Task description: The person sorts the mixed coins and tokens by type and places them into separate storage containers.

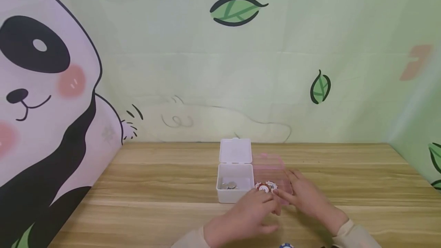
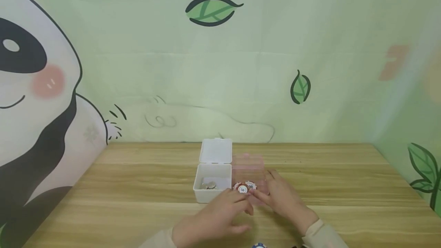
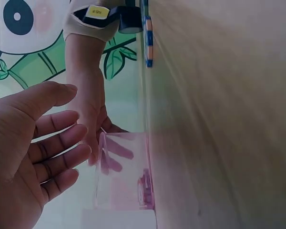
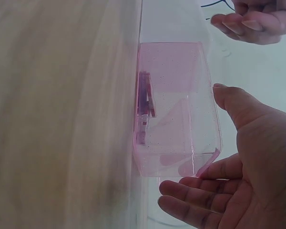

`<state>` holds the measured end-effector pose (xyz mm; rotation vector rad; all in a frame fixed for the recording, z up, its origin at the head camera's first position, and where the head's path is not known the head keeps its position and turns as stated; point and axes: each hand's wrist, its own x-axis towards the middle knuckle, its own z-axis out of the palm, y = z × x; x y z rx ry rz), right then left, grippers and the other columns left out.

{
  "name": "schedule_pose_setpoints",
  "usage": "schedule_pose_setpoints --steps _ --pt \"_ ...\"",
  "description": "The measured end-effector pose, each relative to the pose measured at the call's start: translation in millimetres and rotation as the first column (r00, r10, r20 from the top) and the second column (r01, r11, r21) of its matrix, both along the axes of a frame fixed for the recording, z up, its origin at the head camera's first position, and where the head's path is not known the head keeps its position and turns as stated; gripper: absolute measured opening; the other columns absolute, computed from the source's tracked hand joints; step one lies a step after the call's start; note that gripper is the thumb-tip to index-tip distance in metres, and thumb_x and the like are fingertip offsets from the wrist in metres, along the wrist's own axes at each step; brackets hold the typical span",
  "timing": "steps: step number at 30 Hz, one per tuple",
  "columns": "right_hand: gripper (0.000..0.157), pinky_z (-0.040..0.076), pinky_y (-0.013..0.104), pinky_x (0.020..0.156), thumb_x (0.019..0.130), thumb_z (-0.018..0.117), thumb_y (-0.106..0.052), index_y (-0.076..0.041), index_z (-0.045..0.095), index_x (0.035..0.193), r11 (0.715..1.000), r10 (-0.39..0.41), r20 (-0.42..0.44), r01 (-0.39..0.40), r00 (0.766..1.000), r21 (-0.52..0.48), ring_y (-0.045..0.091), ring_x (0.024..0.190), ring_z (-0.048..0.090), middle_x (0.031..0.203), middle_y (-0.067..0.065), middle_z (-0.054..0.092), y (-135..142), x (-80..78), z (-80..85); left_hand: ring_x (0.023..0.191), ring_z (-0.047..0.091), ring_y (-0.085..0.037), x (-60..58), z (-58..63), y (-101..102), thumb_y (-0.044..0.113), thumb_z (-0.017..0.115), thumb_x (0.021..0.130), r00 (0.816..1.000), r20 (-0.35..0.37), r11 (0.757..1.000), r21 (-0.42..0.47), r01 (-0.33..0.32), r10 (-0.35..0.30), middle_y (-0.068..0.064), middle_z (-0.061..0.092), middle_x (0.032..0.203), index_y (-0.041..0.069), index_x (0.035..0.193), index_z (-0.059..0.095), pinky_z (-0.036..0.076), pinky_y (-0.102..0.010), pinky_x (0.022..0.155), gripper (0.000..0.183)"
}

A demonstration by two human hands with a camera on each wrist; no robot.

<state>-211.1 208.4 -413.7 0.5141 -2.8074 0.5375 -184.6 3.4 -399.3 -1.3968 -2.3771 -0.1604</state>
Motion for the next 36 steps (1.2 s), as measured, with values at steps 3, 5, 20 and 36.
schedule_pose_setpoints --steps 3,5,20,36 --pt "0.079 0.051 0.054 0.090 0.088 0.065 -0.045 0.007 0.038 0.142 1.000 -0.003 -0.008 0.003 1.000 0.004 0.045 0.107 0.061 0.128 0.032 0.054 0.1 -0.3 -0.4 0.095 0.059 -0.001 2.2 -0.9 0.1 0.044 0.072 0.081 1.000 0.002 1.000 0.003 0.020 -0.020 0.015 0.063 0.096 0.025 0.095 0.064 0.041 -0.016 0.085 0.025" --pt "0.080 0.051 0.054 0.090 0.088 0.065 -0.045 0.008 0.038 0.141 1.000 -0.008 -0.007 0.008 1.000 0.006 0.045 0.107 0.061 0.129 0.032 0.053 0.3 -0.8 -0.8 0.097 0.058 -0.001 3.9 -1.2 0.2 0.045 0.072 0.081 1.000 0.000 1.000 -0.002 0.025 -0.025 0.015 0.062 0.096 0.025 0.096 0.064 0.041 -0.017 0.088 0.026" --pt "0.080 0.050 0.056 0.092 0.087 0.066 -0.042 0.006 0.036 0.143 1.000 -0.004 -0.005 0.004 1.000 -0.007 0.046 0.110 0.059 0.130 0.032 0.053 -0.1 -1.1 -0.9 0.099 0.055 0.000 11.7 -8.5 0.2 0.046 0.069 0.084 0.995 0.079 0.996 -0.058 0.071 -0.066 0.018 0.062 0.095 0.027 0.101 0.065 0.040 -0.016 0.090 0.025" --pt "0.079 0.049 0.055 0.094 0.088 0.065 -0.044 0.009 0.039 0.140 1.000 -0.002 0.008 0.002 1.000 -0.009 0.047 0.112 0.058 0.132 0.033 0.051 0.6 -0.9 -0.6 0.098 0.056 0.004 14.6 -18.7 14.4 0.042 0.073 0.078 0.990 0.113 0.972 -0.209 0.107 -0.084 0.019 0.064 0.102 0.031 0.108 0.067 0.036 -0.009 0.082 0.033"
